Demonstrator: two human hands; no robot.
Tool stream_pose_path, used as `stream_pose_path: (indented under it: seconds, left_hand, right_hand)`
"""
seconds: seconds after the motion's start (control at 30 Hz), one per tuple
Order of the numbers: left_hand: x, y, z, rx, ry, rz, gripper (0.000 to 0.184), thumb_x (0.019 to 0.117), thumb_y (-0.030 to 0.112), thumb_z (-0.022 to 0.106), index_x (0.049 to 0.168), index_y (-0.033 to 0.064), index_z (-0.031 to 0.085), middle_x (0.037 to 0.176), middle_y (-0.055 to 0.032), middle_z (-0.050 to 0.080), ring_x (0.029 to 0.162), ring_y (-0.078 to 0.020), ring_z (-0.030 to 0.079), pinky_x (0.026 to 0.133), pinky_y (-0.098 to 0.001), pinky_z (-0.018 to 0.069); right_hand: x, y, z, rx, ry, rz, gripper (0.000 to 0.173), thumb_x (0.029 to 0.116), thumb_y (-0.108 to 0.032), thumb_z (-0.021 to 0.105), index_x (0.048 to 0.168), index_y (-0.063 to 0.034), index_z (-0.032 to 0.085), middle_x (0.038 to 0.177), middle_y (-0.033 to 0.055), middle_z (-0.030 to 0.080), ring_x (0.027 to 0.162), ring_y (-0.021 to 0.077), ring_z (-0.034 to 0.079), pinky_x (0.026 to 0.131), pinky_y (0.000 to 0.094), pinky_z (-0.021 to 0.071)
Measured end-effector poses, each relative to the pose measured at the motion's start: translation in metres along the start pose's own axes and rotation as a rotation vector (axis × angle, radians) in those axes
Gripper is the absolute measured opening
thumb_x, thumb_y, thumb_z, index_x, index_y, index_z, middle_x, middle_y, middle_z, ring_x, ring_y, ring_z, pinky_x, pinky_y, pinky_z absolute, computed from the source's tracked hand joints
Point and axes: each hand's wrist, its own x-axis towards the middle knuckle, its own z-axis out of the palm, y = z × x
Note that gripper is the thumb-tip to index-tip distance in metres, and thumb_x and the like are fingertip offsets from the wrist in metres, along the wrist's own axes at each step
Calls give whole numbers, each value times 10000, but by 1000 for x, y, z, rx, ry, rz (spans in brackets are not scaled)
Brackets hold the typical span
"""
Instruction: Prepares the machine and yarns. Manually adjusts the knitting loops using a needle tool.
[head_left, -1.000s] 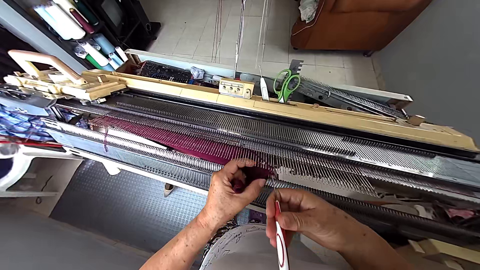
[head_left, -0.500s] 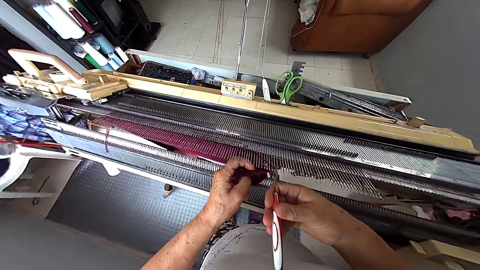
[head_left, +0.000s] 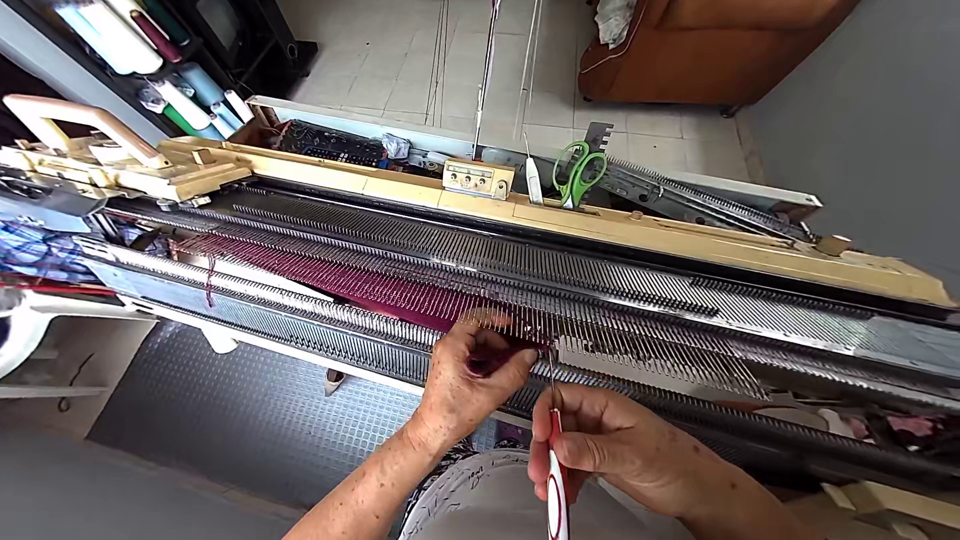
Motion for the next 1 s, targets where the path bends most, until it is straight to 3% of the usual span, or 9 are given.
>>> stream_pose_path:
  seconds: [0.3, 0.5, 0.83, 1.0]
  left_hand:
    - [-1, 0, 4, -16, 42, 41, 286, 825, 33, 756, 1094, -19, 671, 788, 24, 701, 725, -16, 672, 701, -188, 577]
    - [-2, 0, -2, -18, 24, 20, 333, 814, 41, 768, 1125, -15, 663, 765, 43, 682, 711, -9, 648, 691, -183, 556]
    - [-2, 1, 2, -17, 80, 29, 277, 818, 26, 769, 1077, -17, 680, 779, 21, 702, 721, -18, 673, 698, -192, 581]
    - [-1, -1, -6, -3, 43, 17, 337, 796, 40, 784, 1105, -25, 667, 726, 58, 656, 663, 6, 620, 654, -163, 536]
  right_hand:
    - [-28, -10, 26, -35, -58, -22, 202, 968, -181, 690, 1148, -118, 621, 983, 7, 735, 882, 84, 737, 731, 233, 628]
    - [9, 0, -4, -12, 32, 15, 92, 1038, -130, 546, 1112, -111, 596, 1004, -13, 739, 923, 89, 730, 750, 231, 624]
    - [-21, -9, 23, -17, -91, -38, 206, 975, -172, 680, 1162, -110, 620, 995, 11, 733, 898, 85, 733, 748, 231, 624]
    - [11, 2, -4, 5, 6, 9, 105, 1040, -136, 553, 1129, -108, 603, 1007, -10, 741, 924, 94, 734, 756, 236, 628]
